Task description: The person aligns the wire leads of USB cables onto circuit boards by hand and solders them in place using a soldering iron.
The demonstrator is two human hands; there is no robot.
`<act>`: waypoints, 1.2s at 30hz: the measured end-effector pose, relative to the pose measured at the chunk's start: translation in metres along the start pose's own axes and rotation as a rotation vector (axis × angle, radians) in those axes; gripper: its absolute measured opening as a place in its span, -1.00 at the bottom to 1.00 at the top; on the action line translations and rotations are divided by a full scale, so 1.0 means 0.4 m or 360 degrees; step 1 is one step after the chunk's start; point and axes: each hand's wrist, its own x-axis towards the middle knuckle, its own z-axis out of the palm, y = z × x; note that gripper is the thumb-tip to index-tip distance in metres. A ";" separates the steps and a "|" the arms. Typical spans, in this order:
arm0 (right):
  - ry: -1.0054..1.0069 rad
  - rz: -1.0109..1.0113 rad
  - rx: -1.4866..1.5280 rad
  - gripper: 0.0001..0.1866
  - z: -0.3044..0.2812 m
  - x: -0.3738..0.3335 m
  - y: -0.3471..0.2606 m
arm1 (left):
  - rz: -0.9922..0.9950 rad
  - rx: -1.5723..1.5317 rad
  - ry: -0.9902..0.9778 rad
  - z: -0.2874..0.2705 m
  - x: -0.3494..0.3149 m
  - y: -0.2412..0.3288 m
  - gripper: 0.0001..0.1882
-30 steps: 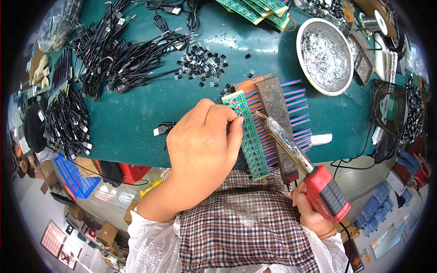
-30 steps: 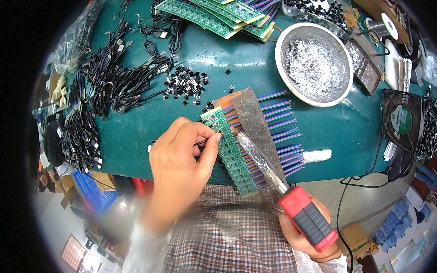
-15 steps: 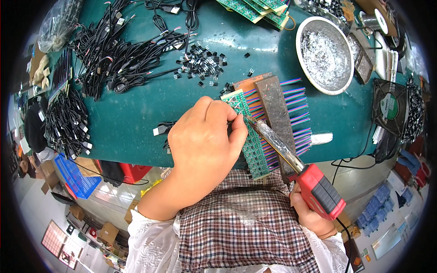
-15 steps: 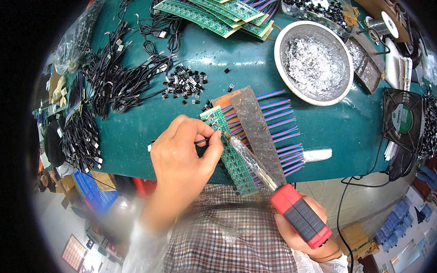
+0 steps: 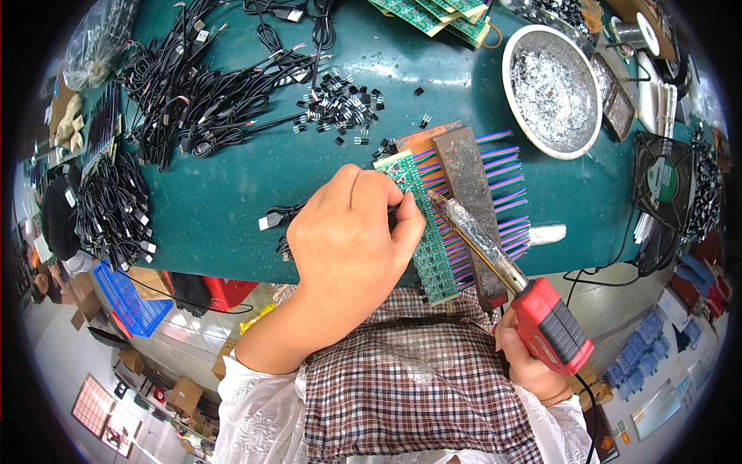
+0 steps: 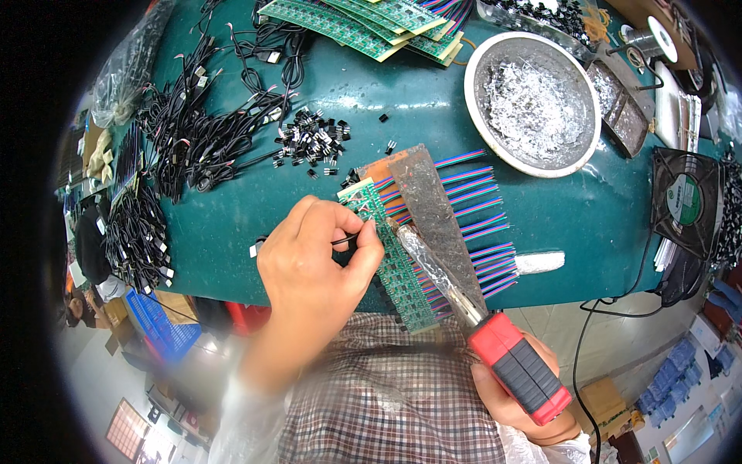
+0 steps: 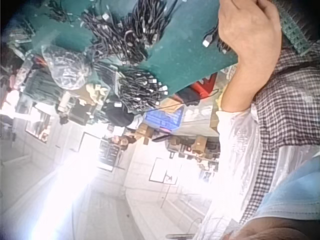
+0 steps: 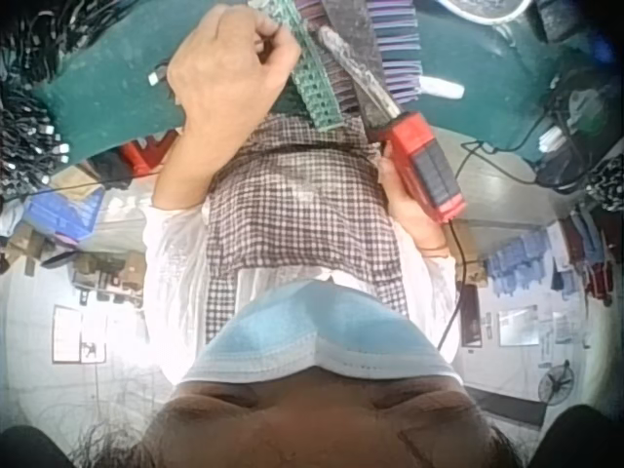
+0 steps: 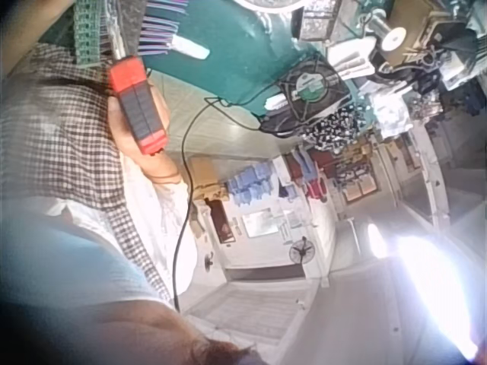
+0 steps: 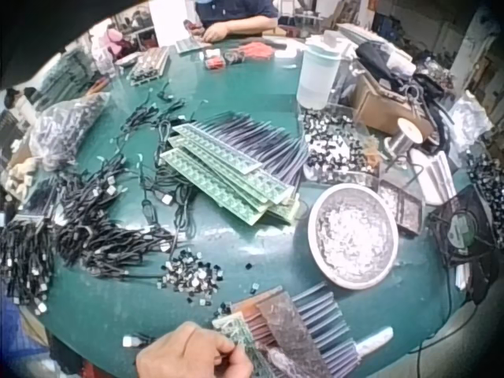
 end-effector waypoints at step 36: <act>0.0165 0.0191 0.0459 -0.81 0.010 -0.013 -0.012 | 0.0023 0.0540 0.0553 -0.142 0.078 -0.221 -0.79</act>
